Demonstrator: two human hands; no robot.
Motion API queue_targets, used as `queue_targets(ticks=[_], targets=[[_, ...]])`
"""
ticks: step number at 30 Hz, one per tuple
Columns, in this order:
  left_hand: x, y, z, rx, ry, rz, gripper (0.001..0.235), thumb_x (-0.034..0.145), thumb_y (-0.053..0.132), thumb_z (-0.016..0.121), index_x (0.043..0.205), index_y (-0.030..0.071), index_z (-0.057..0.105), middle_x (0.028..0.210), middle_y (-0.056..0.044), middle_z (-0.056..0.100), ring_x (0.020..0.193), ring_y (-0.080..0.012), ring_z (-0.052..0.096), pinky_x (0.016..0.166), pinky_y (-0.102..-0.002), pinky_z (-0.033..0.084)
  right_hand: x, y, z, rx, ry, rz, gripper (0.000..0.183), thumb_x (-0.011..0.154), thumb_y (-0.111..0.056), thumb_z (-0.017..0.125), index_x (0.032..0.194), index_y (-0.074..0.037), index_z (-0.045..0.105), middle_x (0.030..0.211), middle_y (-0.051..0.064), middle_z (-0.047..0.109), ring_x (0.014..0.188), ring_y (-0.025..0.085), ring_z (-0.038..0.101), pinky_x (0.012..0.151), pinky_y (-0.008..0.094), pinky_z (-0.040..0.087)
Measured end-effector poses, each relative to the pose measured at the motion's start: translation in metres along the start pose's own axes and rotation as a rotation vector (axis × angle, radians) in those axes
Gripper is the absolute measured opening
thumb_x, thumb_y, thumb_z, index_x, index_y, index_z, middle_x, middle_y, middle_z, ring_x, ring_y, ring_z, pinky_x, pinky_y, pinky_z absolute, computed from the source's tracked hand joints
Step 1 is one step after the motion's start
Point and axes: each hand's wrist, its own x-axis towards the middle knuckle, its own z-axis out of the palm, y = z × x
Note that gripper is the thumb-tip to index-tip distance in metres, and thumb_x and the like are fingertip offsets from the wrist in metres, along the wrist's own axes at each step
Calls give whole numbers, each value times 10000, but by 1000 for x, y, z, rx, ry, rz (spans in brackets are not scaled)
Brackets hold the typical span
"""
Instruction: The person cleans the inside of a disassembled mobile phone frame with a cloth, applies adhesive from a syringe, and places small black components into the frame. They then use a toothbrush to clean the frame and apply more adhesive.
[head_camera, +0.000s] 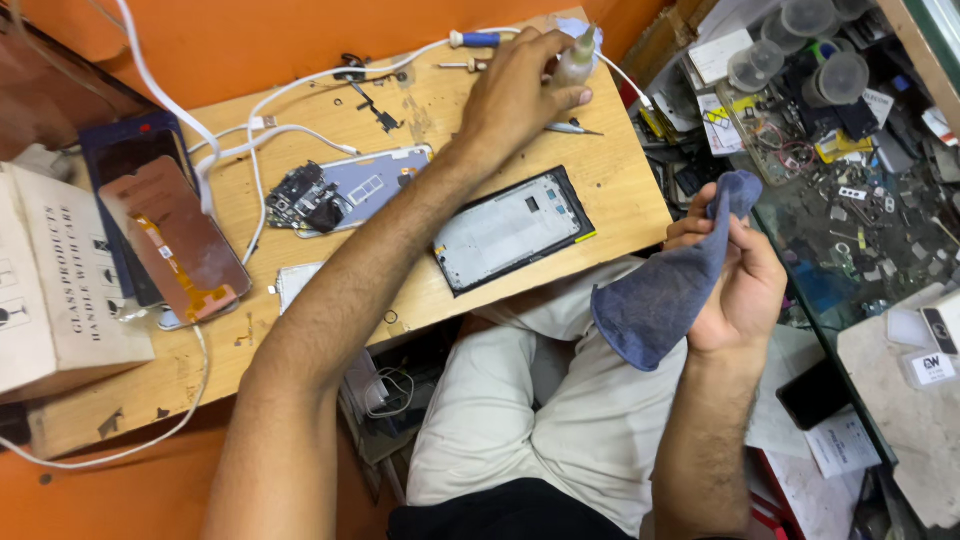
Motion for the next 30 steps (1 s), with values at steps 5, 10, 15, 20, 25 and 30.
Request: queue_targets(ticks=[5,10,15,20,25,30], targets=[[-4,-11,3,120,2,-8,503,833,347,897,1210,77,703,1089,-78,675,1051,-252,644,918,-411,533,-2,-12,-8,-575,12,-186,229,1117,-153,589,1215,42,661,1024,110,704,829,180,668,774,307,564],[-33,17,-15,203,179,154,708,807,353,895,1319,-19,576,1243,-178,597,1124,-358,564,886,-491,476,24,-2,5,-1387,8,-275,170,1037,-46,694,1194,18,699,1060,78,720,921,105,662,833,238,543],[-116,68,-35,509,-106,-32,737,838,523,807,1303,1,574,1191,-158,609,1150,-336,554,912,-498,449,47,24,33,-2013,-145,-312,195,946,-114,768,1095,1,714,964,123,753,872,164,726,793,295,556],[-166,86,-29,591,2,-50,867,801,549,799,1376,-46,539,1252,-154,590,1155,-308,529,1018,-479,393,56,42,60,-2186,-398,-415,161,997,-101,749,1126,-6,734,1037,163,715,922,314,724,821,358,546],[-172,75,-24,507,77,-42,826,825,506,803,1391,-34,537,1306,-144,567,1216,-301,514,1077,-479,362,52,53,77,-2244,-235,-208,217,909,-148,759,1065,-10,696,910,133,732,815,274,745,731,358,556],[-177,65,-26,406,87,-27,817,834,489,810,1396,-32,526,1342,-147,556,1246,-298,508,1098,-484,354,66,60,81,-2326,-184,-116,182,896,-157,759,1006,-19,715,865,145,733,745,271,729,696,366,549]])
